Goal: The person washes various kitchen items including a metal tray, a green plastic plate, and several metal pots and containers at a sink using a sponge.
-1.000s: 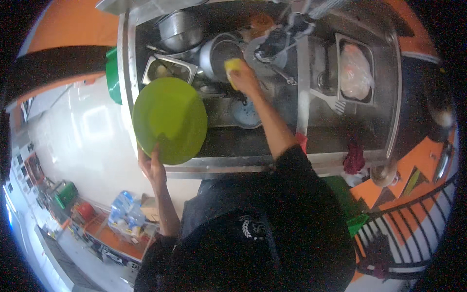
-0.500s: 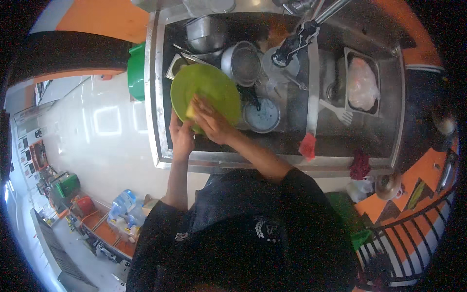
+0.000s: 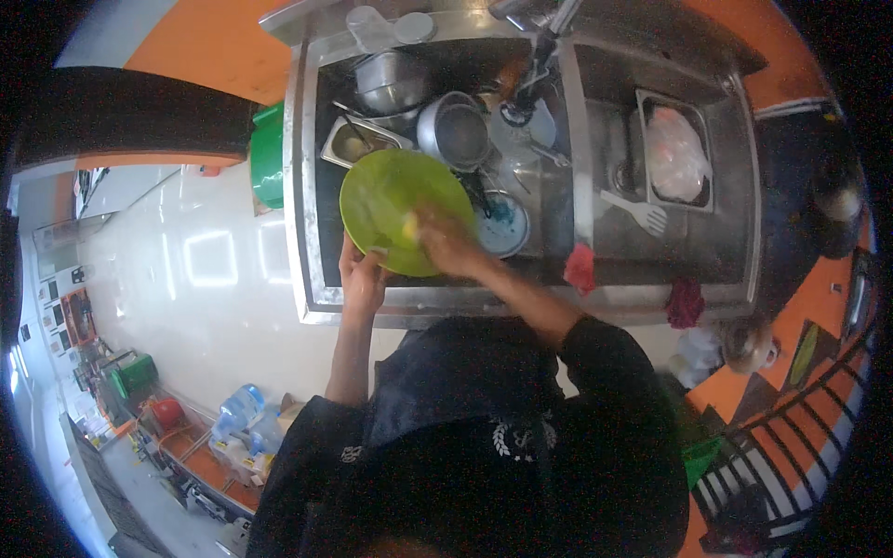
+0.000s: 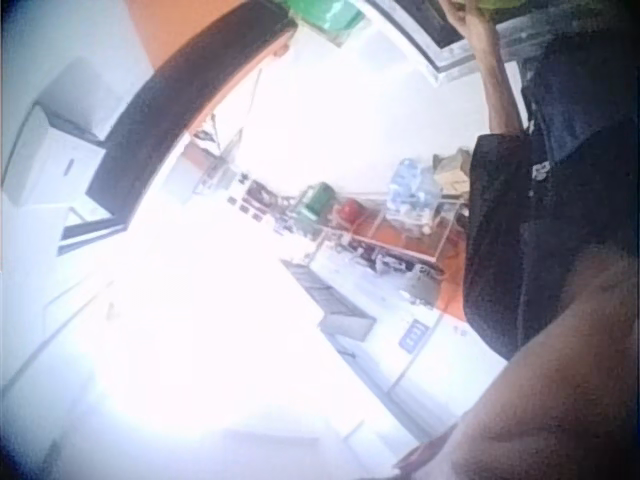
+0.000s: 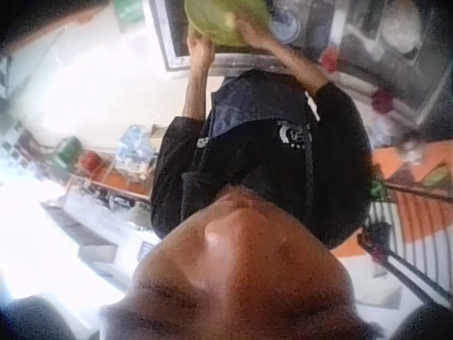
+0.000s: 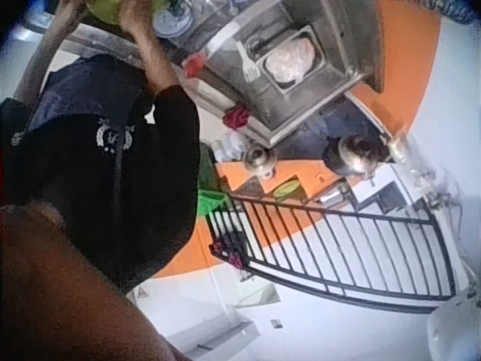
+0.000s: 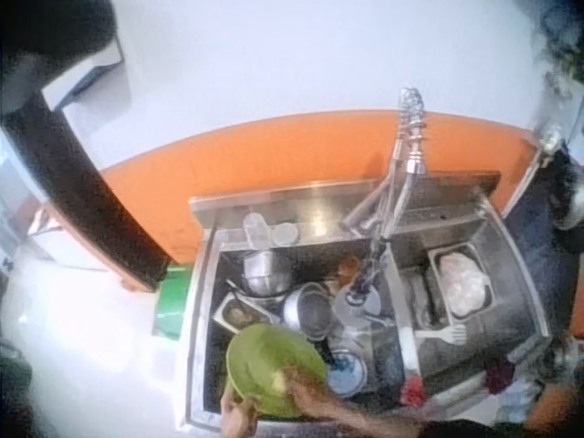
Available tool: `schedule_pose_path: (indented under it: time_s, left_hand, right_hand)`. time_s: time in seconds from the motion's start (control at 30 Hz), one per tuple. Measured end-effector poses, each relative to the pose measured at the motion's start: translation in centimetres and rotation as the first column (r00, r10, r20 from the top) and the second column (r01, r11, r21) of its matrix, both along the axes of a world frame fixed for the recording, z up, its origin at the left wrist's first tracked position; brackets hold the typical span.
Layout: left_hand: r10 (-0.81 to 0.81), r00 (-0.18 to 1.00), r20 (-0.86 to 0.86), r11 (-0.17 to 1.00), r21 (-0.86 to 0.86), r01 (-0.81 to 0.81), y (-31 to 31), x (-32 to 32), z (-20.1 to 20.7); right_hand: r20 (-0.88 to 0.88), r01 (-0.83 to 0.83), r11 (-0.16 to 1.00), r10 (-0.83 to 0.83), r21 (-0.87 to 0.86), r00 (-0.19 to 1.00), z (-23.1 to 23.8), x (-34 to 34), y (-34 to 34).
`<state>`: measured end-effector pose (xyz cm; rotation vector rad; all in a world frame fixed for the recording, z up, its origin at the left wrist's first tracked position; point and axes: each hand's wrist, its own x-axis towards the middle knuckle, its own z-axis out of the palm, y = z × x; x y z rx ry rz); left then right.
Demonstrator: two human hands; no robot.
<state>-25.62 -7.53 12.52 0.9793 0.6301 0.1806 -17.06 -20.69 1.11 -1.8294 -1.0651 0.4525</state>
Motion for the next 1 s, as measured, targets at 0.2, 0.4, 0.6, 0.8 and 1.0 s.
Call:
schedule_pose_path:
  time_s: [0.2,0.4,0.6,0.8,1.0]
  left_hand:
    - [-0.110,0.994,-0.008,0.971,0.213,0.109,-2.4,-0.4,-1.0]
    - [0.031,0.999,-0.034,0.975,0.221,-0.023,0.9,1.4,1.3]
    - [-0.150,0.983,-0.105,0.842,0.507,0.183,-1.1,0.4,-1.2]
    - [0.042,0.999,-0.032,0.985,0.171,-0.036,1.7,1.4,-1.0]
    - [-0.066,0.996,-0.066,0.980,0.183,0.077,-1.6,0.6,-0.1]
  right_hand:
    - [-0.167,0.241,0.958,-0.266,-0.158,0.949,-0.4,4.9,5.5]
    - [0.034,0.218,0.965,-0.225,0.144,0.974,-1.3,-1.3,1.2]
    - [-0.115,0.301,0.935,-0.325,-0.185,0.939,2.1,5.0,5.8]
    - [-0.077,0.153,0.953,-0.137,0.260,0.987,4.3,-1.2,3.9]
    - [-0.058,0.351,0.934,-0.347,0.071,0.936,-4.2,5.0,3.6]
